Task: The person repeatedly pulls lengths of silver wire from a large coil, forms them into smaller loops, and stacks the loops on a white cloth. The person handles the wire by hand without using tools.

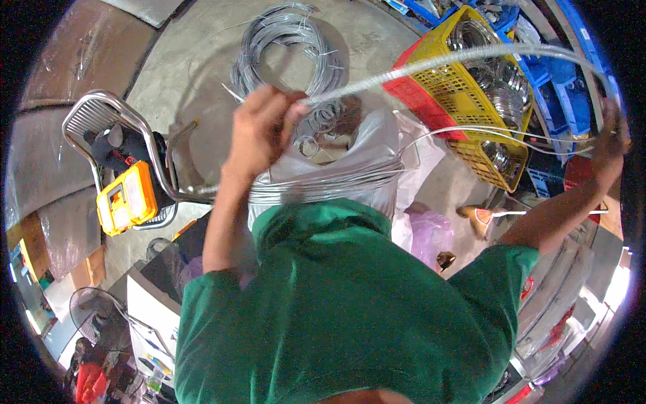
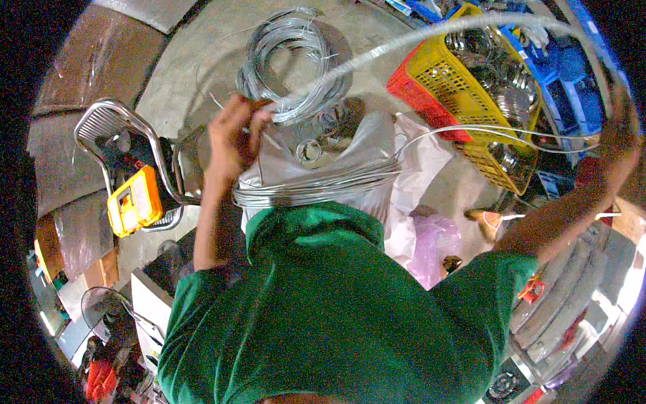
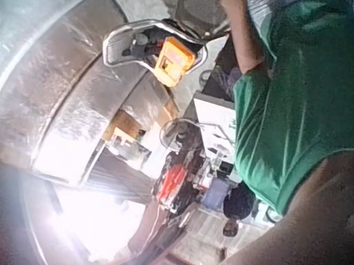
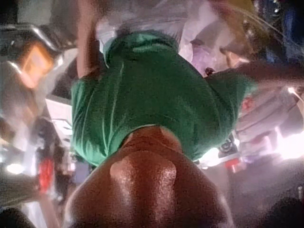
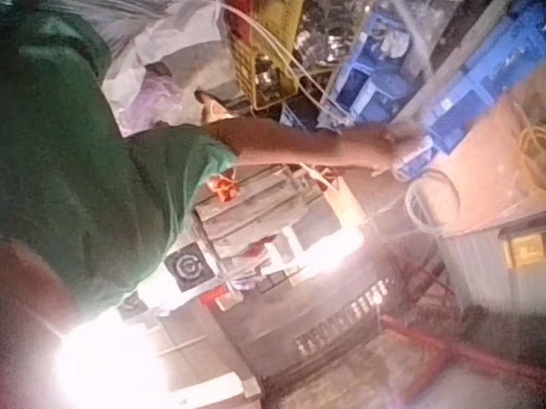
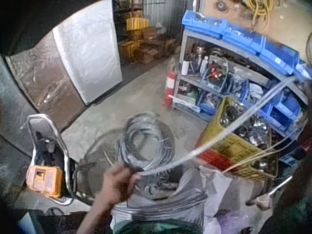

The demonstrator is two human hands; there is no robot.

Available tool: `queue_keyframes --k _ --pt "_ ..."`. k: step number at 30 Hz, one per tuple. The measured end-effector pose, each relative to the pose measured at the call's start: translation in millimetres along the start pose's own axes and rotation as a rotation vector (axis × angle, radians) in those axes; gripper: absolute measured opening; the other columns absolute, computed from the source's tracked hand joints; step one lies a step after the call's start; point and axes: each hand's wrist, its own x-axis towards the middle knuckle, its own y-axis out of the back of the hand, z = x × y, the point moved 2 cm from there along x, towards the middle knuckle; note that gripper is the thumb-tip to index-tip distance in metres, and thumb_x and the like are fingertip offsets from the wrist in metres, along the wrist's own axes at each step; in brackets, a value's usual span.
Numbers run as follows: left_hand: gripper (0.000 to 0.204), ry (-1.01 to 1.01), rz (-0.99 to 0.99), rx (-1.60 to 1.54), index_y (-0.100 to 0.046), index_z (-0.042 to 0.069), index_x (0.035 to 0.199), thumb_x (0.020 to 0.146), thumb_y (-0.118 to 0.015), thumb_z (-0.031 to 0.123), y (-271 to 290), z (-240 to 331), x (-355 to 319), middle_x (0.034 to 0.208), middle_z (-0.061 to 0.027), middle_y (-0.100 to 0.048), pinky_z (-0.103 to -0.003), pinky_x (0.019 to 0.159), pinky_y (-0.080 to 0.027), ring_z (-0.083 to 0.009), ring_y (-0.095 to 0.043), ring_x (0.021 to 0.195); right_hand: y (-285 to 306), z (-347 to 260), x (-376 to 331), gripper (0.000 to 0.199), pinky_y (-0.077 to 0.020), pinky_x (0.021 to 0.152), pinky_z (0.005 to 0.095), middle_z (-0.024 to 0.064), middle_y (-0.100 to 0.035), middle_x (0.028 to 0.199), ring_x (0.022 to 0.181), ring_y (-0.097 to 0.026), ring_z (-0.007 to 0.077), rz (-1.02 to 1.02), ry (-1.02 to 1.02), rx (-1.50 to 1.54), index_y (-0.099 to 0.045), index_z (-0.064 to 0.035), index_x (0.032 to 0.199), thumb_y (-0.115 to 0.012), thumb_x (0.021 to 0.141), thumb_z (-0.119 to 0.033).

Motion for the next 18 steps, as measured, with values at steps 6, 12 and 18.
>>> queue_keyframes --k 6,12,18 --pt "0.017 -0.229 -0.15 -0.042 -0.068 0.011 0.093 0.08 -0.071 0.022 -41.4 43.0 -40.4 0.077 -0.0019 -0.051 -0.036 0.066 -0.038 -0.0201 -0.053 0.074 -56.7 19.6 -136.8 0.054 -0.0414 0.104 0.0392 0.0189 -0.062 0.126 0.122 -0.057 0.0301 -0.885 -0.214 0.11 -0.054 -0.0041 0.136 -0.046 0.084 0.012" --pt "0.022 -0.387 -0.281 -0.034 -0.067 0.012 0.093 0.076 -0.064 0.025 -55.4 83.4 -55.2 0.077 0.0002 -0.049 -0.034 0.069 -0.039 -0.0173 -0.053 0.078 -48.9 -64.0 -180.5 0.057 -0.0427 0.103 0.0388 0.0184 -0.063 0.127 0.121 -0.058 0.0309 -0.934 -0.078 0.087 -0.055 -0.0046 0.134 -0.043 0.081 0.013" --pt "0.028 -0.5 -0.426 0.02 -0.068 0.011 0.096 0.073 -0.06 0.024 -67.7 87.2 -56.3 0.082 0.001 -0.054 -0.032 0.074 -0.043 -0.0166 -0.055 0.084 -13.5 -82.5 -160.7 0.039 -0.0485 0.096 0.0395 0.0183 -0.064 0.123 0.113 -0.062 0.0335 -0.539 0.027 -0.105 -0.062 -0.0076 0.129 -0.044 0.094 -0.007"
